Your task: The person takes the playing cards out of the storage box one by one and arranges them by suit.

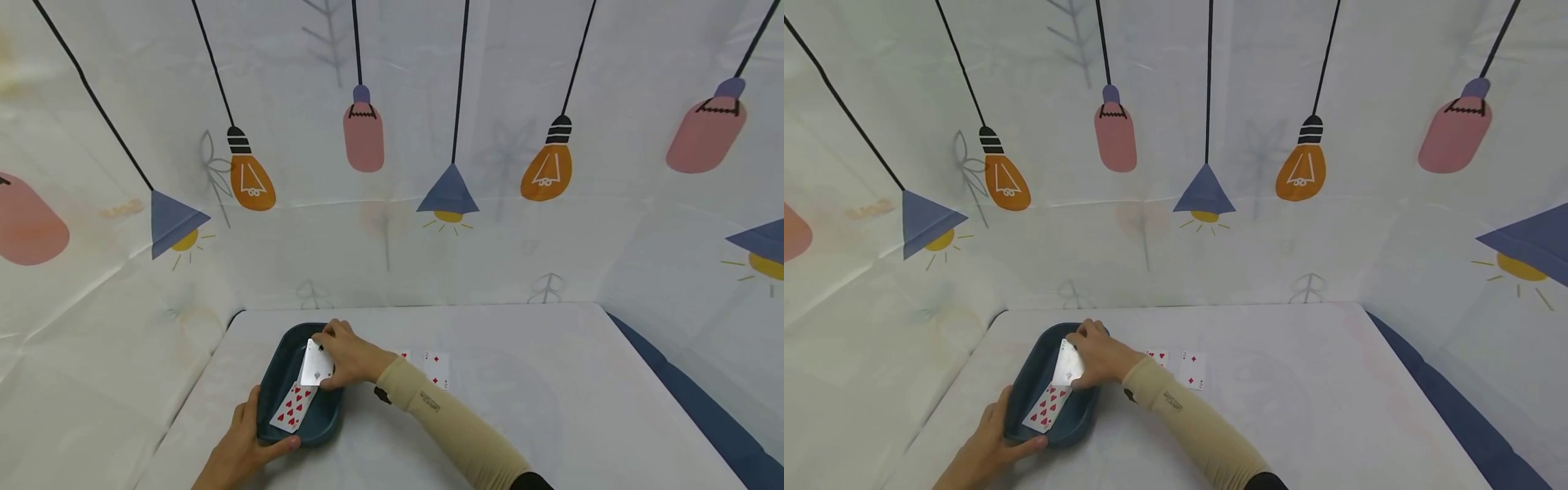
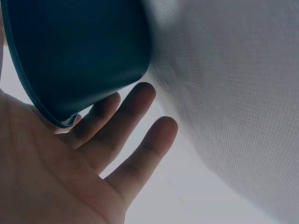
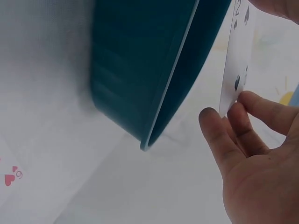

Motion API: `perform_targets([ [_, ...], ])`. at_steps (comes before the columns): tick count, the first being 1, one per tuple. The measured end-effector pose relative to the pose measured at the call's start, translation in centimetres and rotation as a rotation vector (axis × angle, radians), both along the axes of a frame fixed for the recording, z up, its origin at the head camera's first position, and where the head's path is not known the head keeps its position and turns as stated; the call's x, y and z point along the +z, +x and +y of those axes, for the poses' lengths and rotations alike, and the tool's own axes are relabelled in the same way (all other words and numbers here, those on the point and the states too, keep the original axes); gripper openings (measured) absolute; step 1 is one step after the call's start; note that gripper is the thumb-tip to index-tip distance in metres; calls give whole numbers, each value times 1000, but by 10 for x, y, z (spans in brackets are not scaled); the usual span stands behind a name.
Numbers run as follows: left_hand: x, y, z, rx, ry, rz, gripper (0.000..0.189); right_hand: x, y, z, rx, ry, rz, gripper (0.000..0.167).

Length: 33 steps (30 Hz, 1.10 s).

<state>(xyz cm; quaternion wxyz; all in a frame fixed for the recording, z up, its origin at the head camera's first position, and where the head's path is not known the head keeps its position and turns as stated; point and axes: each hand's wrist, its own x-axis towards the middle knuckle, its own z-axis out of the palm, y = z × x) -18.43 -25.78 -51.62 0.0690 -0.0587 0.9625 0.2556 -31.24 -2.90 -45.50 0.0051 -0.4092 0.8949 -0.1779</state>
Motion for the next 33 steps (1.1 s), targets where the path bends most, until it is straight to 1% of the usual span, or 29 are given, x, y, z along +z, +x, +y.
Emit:
perform_targets([
  [6,0,1,0,5,-4,-5,139,0,3,8,5,-13,-14,82],
  [10,0,1,0,8,0,-10,138,2,5,17,28,-24,3,83],
  [14,-1,2,-1,3,4,-4,137,3,6,28,34,-35,22,82],
  [20,-1,2,-1,5,2,3,139,4,6,48,12,-58,25,82],
  [24,-1,3,-1,7,1,5,140,5,5,61,-10,-70,1,83],
  [29,-1,1,-1,14,-12,-8,142,7,3,75,-14,-92,-15,82],
  [33,-2,1,-2,2,-12,-2,142,8,3,86,-8,-114,-19,82],
])
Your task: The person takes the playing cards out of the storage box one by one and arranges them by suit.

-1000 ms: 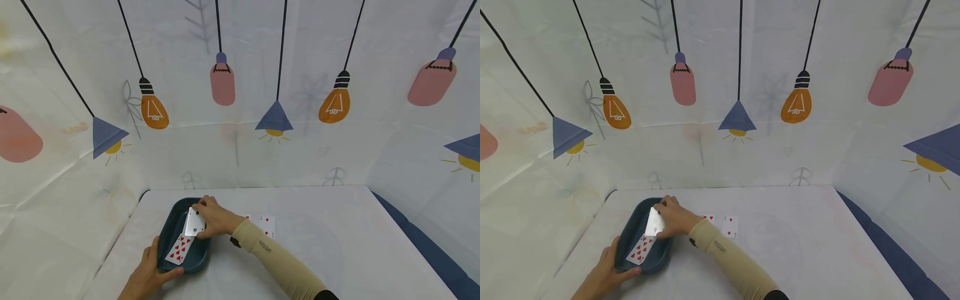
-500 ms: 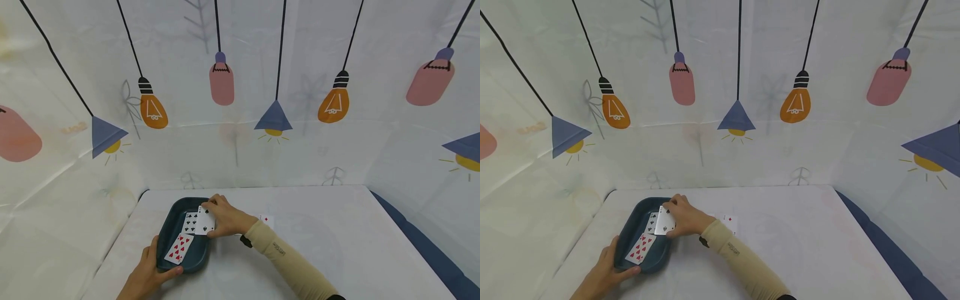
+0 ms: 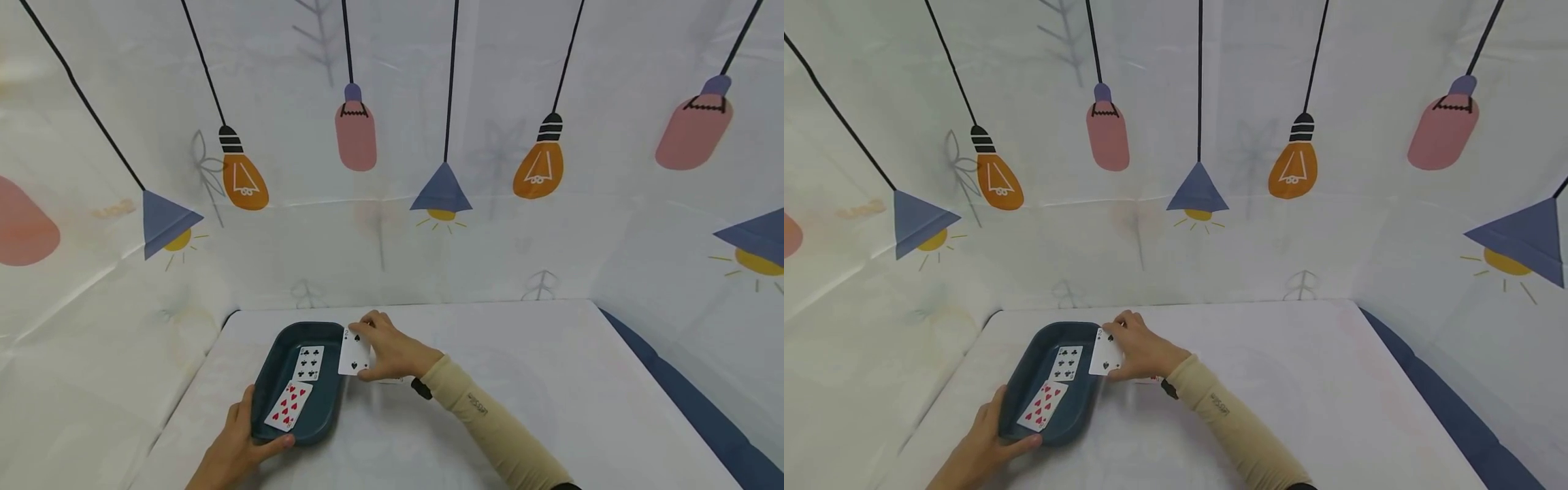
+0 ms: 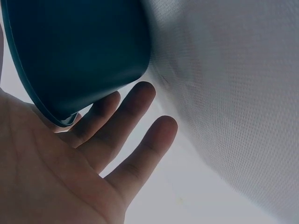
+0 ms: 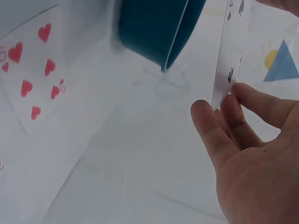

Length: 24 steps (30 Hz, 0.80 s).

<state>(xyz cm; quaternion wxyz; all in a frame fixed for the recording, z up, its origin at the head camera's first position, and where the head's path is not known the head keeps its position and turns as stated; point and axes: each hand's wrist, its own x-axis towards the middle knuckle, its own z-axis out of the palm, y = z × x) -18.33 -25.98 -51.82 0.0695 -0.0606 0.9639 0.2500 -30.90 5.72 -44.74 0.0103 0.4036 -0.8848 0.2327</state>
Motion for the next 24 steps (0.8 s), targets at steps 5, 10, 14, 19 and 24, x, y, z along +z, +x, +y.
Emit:
perform_targets([
  [5,-1,2,-4,-25,12,22,139,-1,0,11,-1,-15,-10,82],
  [10,-1,2,-6,-32,23,18,138,-8,0,23,-24,-12,-32,82],
  [14,1,2,-6,-36,25,7,138,-13,1,34,-47,-8,-38,82],
  [19,0,2,-6,-43,36,16,137,-15,1,48,-65,4,-59,81],
  [24,-1,2,-6,-42,34,14,137,-13,-1,62,-87,3,-71,82],
])
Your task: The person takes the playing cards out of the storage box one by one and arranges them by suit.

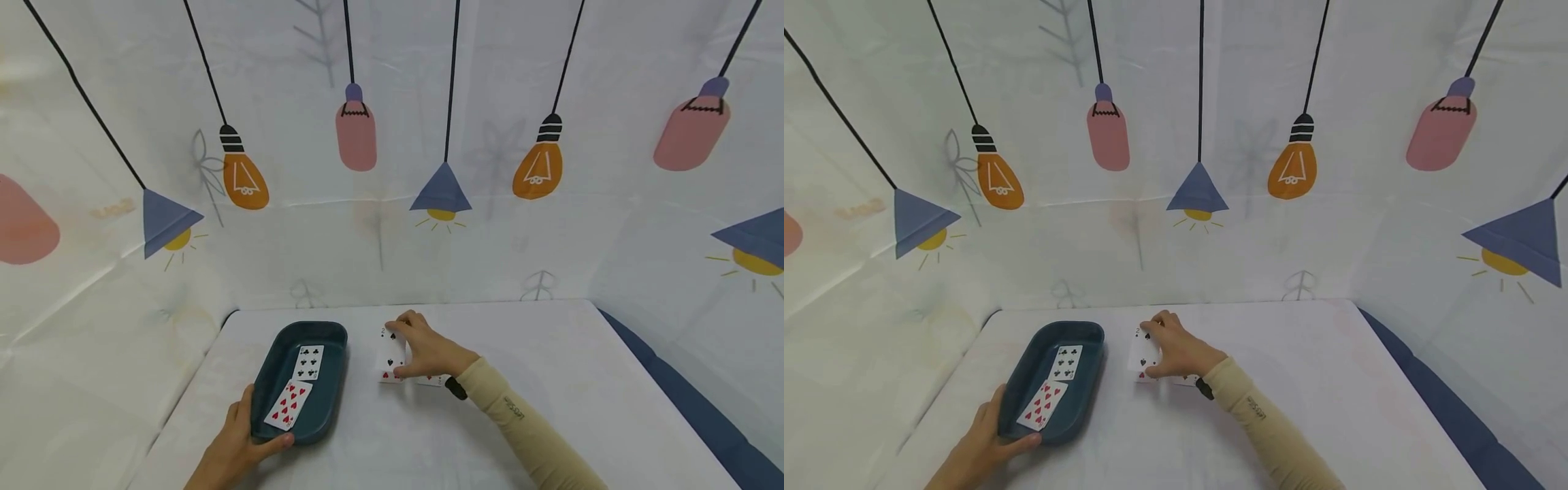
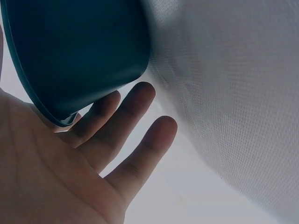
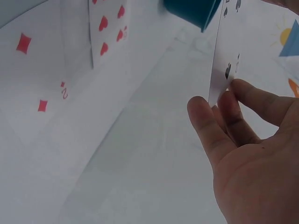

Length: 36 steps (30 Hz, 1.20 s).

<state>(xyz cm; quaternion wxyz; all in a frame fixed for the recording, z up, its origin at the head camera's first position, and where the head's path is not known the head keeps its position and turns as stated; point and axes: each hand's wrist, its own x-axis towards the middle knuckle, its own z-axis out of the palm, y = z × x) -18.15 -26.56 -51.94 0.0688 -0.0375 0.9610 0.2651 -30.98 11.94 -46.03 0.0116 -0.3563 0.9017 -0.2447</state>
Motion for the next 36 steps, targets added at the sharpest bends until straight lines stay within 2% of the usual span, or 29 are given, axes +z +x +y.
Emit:
perform_targets([
  [7,0,1,1,-5,-11,11,137,-5,-2,20,-62,-32,-45,83],
  [13,0,0,2,-10,-23,15,137,-13,-1,42,-103,-53,-36,80],
  [23,1,-1,4,27,-31,-29,140,-21,2,71,-120,-7,-41,81],
  [30,1,-1,2,11,-19,-10,137,-27,4,89,-153,-23,-40,81],
  [36,1,-1,4,30,-3,-34,138,-34,4,102,-173,16,-66,80],
])
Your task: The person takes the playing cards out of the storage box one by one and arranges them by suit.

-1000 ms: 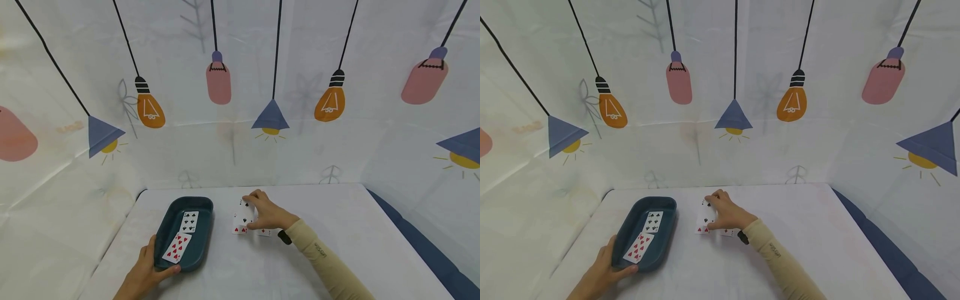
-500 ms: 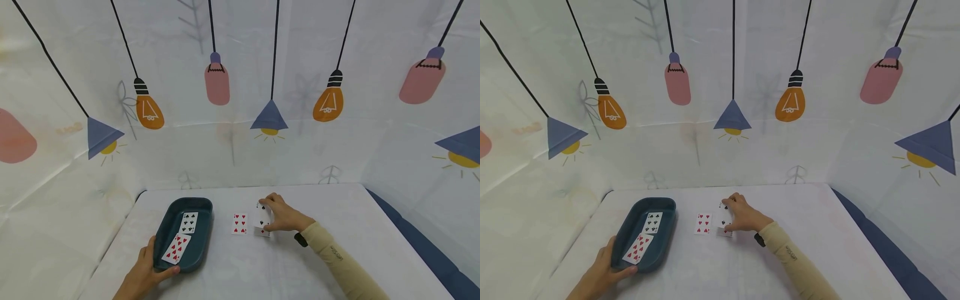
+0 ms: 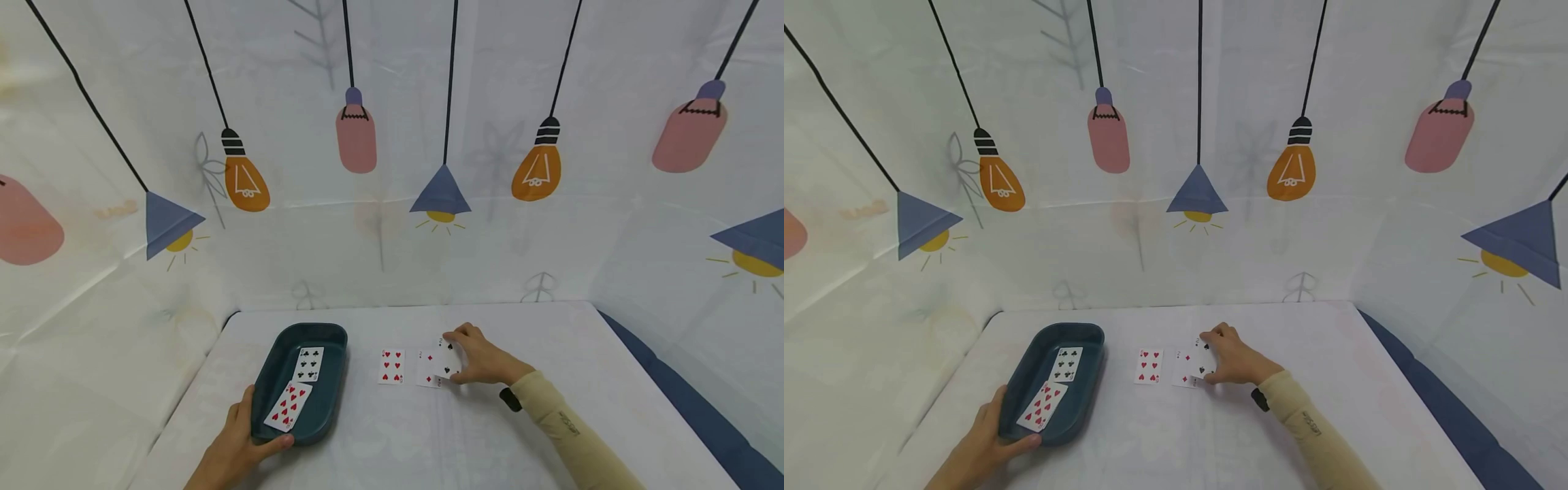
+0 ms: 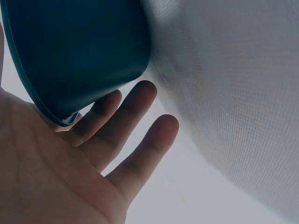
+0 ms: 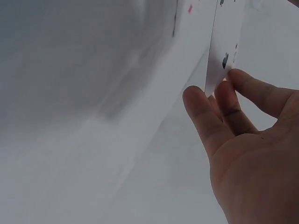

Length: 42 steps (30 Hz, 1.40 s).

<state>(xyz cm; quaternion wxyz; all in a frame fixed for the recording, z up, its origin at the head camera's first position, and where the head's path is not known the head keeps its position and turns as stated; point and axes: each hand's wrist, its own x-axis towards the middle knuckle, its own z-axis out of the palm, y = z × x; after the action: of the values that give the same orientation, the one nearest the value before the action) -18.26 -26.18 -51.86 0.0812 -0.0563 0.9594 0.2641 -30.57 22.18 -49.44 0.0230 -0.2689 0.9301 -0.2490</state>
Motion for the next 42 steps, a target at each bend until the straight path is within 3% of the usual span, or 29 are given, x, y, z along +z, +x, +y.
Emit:
perform_targets([
  [9,-1,2,0,1,10,0,136,-8,-1,16,-10,66,-58,79],
  [19,-1,5,-1,-18,4,22,135,-14,-4,24,49,113,-77,79],
  [33,-4,4,-1,-22,14,42,136,-9,-8,27,91,165,-120,76],
  [42,-4,4,-2,-22,24,55,134,-14,-10,27,36,154,-156,79],
])
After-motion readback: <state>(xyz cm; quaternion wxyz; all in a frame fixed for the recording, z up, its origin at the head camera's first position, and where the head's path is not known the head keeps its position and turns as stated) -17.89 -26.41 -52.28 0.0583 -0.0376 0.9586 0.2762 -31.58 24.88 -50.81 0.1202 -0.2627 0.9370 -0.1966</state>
